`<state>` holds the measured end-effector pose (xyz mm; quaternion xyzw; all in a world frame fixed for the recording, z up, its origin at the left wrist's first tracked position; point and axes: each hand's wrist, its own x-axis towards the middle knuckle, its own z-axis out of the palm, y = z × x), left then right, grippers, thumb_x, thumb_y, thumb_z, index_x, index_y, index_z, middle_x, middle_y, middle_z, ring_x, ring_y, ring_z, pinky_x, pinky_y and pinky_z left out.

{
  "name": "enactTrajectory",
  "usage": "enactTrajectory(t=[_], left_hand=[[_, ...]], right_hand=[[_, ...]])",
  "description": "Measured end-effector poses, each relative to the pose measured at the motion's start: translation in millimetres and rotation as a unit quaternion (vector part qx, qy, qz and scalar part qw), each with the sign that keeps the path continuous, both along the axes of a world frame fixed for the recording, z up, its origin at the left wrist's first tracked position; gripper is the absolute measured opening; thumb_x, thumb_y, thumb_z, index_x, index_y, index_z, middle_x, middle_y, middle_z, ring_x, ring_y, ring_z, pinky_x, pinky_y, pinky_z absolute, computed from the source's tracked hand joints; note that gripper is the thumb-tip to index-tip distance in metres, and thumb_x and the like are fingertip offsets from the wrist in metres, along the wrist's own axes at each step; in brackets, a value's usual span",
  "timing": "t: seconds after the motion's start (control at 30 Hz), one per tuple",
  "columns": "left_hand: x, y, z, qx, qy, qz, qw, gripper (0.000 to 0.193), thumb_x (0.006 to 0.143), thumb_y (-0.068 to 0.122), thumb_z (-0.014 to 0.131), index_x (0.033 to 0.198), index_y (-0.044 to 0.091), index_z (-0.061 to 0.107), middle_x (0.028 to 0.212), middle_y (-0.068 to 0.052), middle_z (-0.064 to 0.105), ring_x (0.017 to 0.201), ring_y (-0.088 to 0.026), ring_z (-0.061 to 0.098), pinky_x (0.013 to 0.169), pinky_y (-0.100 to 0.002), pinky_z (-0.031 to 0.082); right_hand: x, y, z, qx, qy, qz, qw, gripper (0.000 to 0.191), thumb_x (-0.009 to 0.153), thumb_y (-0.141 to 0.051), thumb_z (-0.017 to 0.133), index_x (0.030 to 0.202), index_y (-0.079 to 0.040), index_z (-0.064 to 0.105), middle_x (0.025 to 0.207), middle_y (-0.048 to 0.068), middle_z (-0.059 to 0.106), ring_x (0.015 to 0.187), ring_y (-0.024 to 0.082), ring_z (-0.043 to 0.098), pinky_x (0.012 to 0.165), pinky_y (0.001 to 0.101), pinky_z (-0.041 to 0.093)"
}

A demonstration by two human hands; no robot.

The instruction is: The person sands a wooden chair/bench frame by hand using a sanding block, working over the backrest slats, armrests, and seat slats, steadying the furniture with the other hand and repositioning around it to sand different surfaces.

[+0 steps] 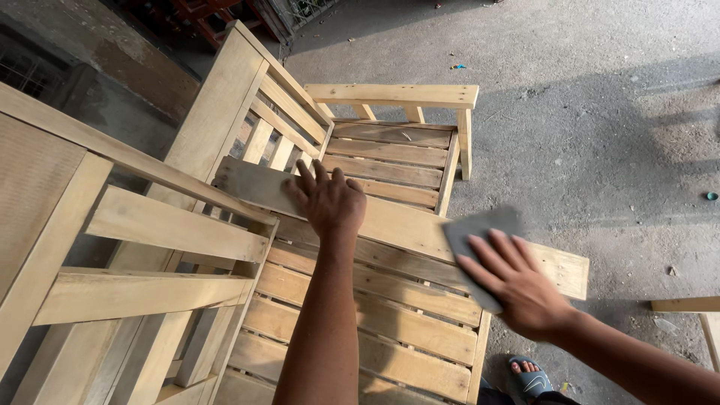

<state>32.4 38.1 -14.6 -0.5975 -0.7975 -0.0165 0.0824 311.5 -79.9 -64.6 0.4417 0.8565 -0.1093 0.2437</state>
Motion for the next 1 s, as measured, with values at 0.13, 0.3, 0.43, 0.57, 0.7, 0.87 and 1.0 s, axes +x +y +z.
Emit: enactTrajectory(t=[0.13, 0.3, 0.43, 0.57, 0.7, 0.87, 1.0], left_hand=[[11.3, -0.8, -1.6, -0.099, -0.044, -0.004, 0.994, 0.054, 0.102, 0.039, 0.038, 0.102, 0.003, 0.079, 0.127, -0.012, 0.071, 0.142, -0.028, 0.044, 0.131, -0.049, 0.004], [11.2, 2.8, -3.1, -0.048, 0.005, -0.055, 0.997, 0.057, 0.100, 0.040, 0.041, 0.085, 0.001, 0.080, 0.100, -0.015, 0.076, 0.123, -0.028, 0.056, 0.126, -0.047, 0.010], [12.7, 1.3, -3.6, -0.089, -0.009, -0.036, 0.995, 0.060, 0.102, 0.041, 0.038, 0.081, 0.002, 0.079, 0.093, -0.016, 0.076, 0.121, -0.029, 0.056, 0.126, -0.045, 0.013], [15.4, -0.9, 1.1, -0.077, -0.023, -0.047, 0.996, 0.061, 0.103, 0.037, 0.036, 0.075, 0.003, 0.079, 0.093, -0.015, 0.075, 0.118, -0.030, 0.057, 0.127, -0.045, 0.013], [15.0, -1.6, 5.1, -0.067, -0.024, -0.048, 0.996, 0.059, 0.102, 0.038, 0.038, 0.076, 0.003, 0.078, 0.092, -0.015, 0.075, 0.116, -0.030, 0.057, 0.126, -0.044, 0.013], [13.1, -2.1, 0.8, -0.074, -0.030, -0.043, 0.996, 0.057, 0.102, 0.037, 0.039, 0.079, 0.003, 0.079, 0.094, -0.014, 0.076, 0.117, -0.029, 0.057, 0.127, -0.044, 0.015], [13.5, -1.8, -1.8, -0.043, -0.027, -0.042, 0.998, 0.055, 0.100, 0.038, 0.042, 0.081, 0.002, 0.079, 0.095, -0.014, 0.076, 0.116, -0.030, 0.057, 0.125, -0.044, 0.015]], right_hand=[[-60.3, 31.2, 6.8, 0.039, 0.149, 0.013, 0.988, 0.079, 0.100, -0.045, 0.048, 0.162, -0.030, 0.001, 0.172, 0.008, -0.006, 0.155, 0.038, -0.008, 0.125, 0.0560, -0.005], [15.5, 2.2, -41.5, 0.147, 0.228, -0.023, 0.962, 0.082, 0.094, -0.039, 0.047, 0.165, -0.026, 0.009, 0.173, 0.012, 0.001, 0.156, 0.037, -0.004, 0.122, 0.0556, -0.003], [81.8, -35.1, -84.0, 0.162, 0.178, -0.148, 0.959, 0.084, 0.090, -0.043, 0.047, 0.163, -0.030, 0.009, 0.171, 0.009, -0.001, 0.156, 0.035, -0.007, 0.122, 0.0533, -0.004], [35.7, -22.1, -71.1, 0.183, 0.267, -0.143, 0.935, 0.088, 0.087, -0.043, 0.056, 0.161, -0.025, 0.013, 0.171, 0.013, 0.001, 0.156, 0.039, -0.006, 0.122, 0.0579, -0.002], [-29.9, 8.7, -20.9, -0.003, 0.109, -0.086, 0.990, 0.087, 0.099, -0.042, 0.057, 0.163, -0.029, 0.000, 0.172, 0.007, -0.009, 0.158, 0.035, -0.012, 0.127, 0.0504, -0.006], [13.8, -18.0, -30.8, 0.151, 0.174, -0.037, 0.972, 0.084, 0.094, -0.039, 0.052, 0.163, -0.023, 0.006, 0.172, 0.014, 0.000, 0.154, 0.039, -0.002, 0.121, 0.0586, -0.002], [62.2, -8.2, -89.6, 0.233, 0.252, -0.134, 0.930, 0.080, 0.088, -0.043, 0.047, 0.161, -0.029, 0.019, 0.170, 0.010, 0.011, 0.155, 0.039, 0.006, 0.116, 0.0589, 0.003]])
